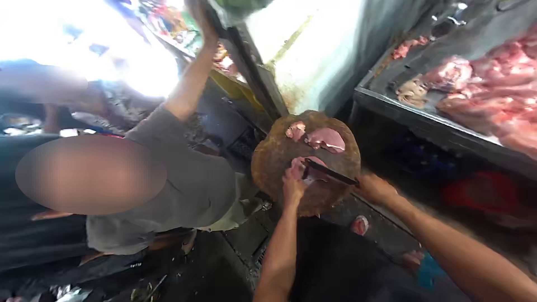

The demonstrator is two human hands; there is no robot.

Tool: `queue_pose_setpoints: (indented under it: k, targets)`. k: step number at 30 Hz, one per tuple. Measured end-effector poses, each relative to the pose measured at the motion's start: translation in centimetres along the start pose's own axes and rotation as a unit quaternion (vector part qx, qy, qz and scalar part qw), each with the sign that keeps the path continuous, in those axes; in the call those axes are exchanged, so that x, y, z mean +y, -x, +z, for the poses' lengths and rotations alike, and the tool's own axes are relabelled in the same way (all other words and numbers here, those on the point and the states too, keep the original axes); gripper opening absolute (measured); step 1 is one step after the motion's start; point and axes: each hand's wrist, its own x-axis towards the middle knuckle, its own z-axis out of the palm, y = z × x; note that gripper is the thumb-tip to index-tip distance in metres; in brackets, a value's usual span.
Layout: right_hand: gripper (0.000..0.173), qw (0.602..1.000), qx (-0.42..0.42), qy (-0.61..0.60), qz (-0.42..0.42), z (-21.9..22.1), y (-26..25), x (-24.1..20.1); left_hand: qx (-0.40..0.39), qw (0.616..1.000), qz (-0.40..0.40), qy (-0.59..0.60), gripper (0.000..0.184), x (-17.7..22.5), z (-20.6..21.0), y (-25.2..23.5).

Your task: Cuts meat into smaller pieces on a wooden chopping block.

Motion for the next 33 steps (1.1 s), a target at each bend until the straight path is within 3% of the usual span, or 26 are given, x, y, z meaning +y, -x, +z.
queue_pose_setpoints:
  k: [5,9,11,13,15,17,23,25,28,31,33]
  targets:
    - [0.038,0.994,0.041,-0.097,-0.02,-1.0,2.1,-0.7,-0.041,0.982,-0.008,0.183,0.078,-3.8,0.2,1.5]
    - [0.043,0.973,0.123,-0.196,0.012,-1.8,7.5,-6.6,-0.015,0.986,-0.001,0.169,0.073,-4.8,1.2,2.1]
    - [0.044,0.961,0.141,-0.236,0.016,0.3,8.7,-9.3,0.004,0.984,-0.009,0.176,0.071,-4.9,1.0,2.2]
    - [0.045,0.972,0.099,-0.212,0.033,4.4,8.6,-10.6,0.017,0.983,-0.023,0.18,0.066,-5.5,0.6,1.8]
    - [0.047,0.986,0.011,-0.15,0.07,9.1,7.3,-9.9,0.024,0.982,-0.02,0.188,0.06,-6.2,0.4,1.1]
    - [0.046,0.982,-0.025,-0.15,0.113,11.8,6.7,-8.5,0.024,0.981,-0.016,0.19,0.056,-7.3,-0.7,0.3]
    - [0.041,0.981,0.051,-0.147,0.119,3.9,6.0,-7.7,-0.106,0.984,0.038,0.136,0.062,-9.2,-4.4,0.7]
    - [0.043,0.979,0.089,-0.155,0.1,-0.2,6.4,-10.3,-0.144,0.978,0.059,0.136,0.063,-9.1,-4.9,2.2]
    - [0.04,0.953,0.216,-0.202,0.074,-3.5,7.4,-15.5,-0.173,0.969,0.052,0.171,0.059,-9.0,-5.4,3.3]
    - [0.034,0.907,0.329,-0.253,0.07,0.4,6.6,-18.9,-0.211,0.961,0.03,0.174,0.059,-9.4,-6.1,3.2]
    - [0.042,0.93,0.255,-0.227,0.139,6.3,4.6,-18.0,-0.226,0.962,0.041,0.146,0.056,-9.3,-6.8,3.0]
